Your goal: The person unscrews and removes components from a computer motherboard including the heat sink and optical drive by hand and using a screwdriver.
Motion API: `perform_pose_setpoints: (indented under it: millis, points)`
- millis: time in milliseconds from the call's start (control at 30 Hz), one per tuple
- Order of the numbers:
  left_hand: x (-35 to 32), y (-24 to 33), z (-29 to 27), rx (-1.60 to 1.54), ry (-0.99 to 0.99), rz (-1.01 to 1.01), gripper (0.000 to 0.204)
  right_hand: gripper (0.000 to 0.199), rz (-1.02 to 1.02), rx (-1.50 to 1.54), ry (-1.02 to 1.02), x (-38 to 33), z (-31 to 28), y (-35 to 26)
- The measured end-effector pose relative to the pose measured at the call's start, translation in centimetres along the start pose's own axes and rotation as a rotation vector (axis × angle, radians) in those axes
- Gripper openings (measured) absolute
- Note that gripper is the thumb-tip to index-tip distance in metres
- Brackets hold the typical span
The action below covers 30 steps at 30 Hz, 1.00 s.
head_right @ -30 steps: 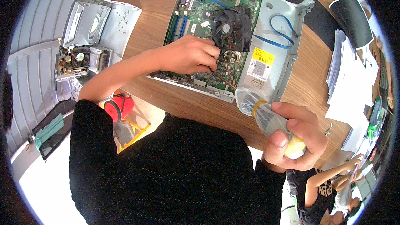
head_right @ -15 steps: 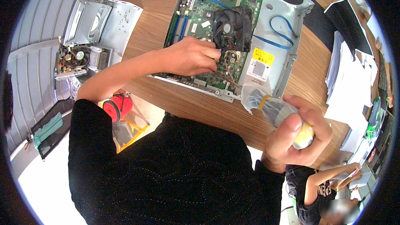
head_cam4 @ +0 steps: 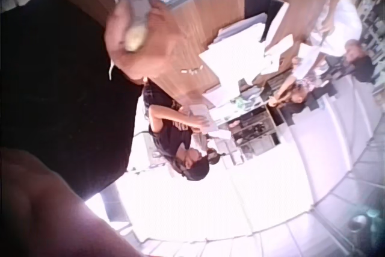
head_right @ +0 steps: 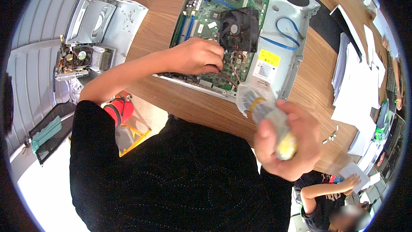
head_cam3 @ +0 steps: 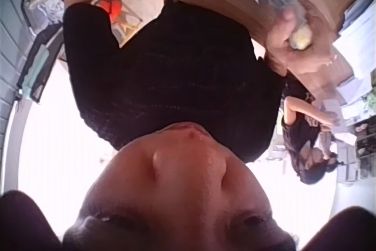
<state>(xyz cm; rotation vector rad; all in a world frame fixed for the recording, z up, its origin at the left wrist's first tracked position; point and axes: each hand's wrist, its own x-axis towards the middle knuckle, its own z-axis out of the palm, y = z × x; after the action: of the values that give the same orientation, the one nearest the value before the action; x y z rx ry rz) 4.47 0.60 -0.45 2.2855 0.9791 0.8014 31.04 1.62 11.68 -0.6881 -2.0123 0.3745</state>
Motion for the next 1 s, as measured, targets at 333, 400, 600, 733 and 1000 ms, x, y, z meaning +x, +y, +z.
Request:
perform_pose_setpoints:
  millis: [333,400,600,733,1000]
  points:
    - [3.1,4.3,-5.5,-0.211,0.119,-0.052,0.032,0.031,-0.089,-0.182,-0.156,7.8,5.0,-2.4]
    - [3.0,6.2,-5.7,-0.235,0.121,-0.185,0.033,0.031,-0.068,-0.308,-0.113,8.0,5.3,-2.4]
    - [1.2,5.4,-4.2,-0.171,0.228,-0.097,0.016,0.034,-0.180,0.053,-0.335,9.2,3.8,-3.3]
    - [0.9,5.3,-5.5,-0.262,0.135,-0.077,0.019,0.028,-0.218,0.257,-0.763,11.5,2.0,-3.0]
    - [0.9,5.5,-3.6,-0.245,0.133,-0.233,0.025,0.045,-0.252,-0.348,-0.615,10.7,2.0,-3.8]
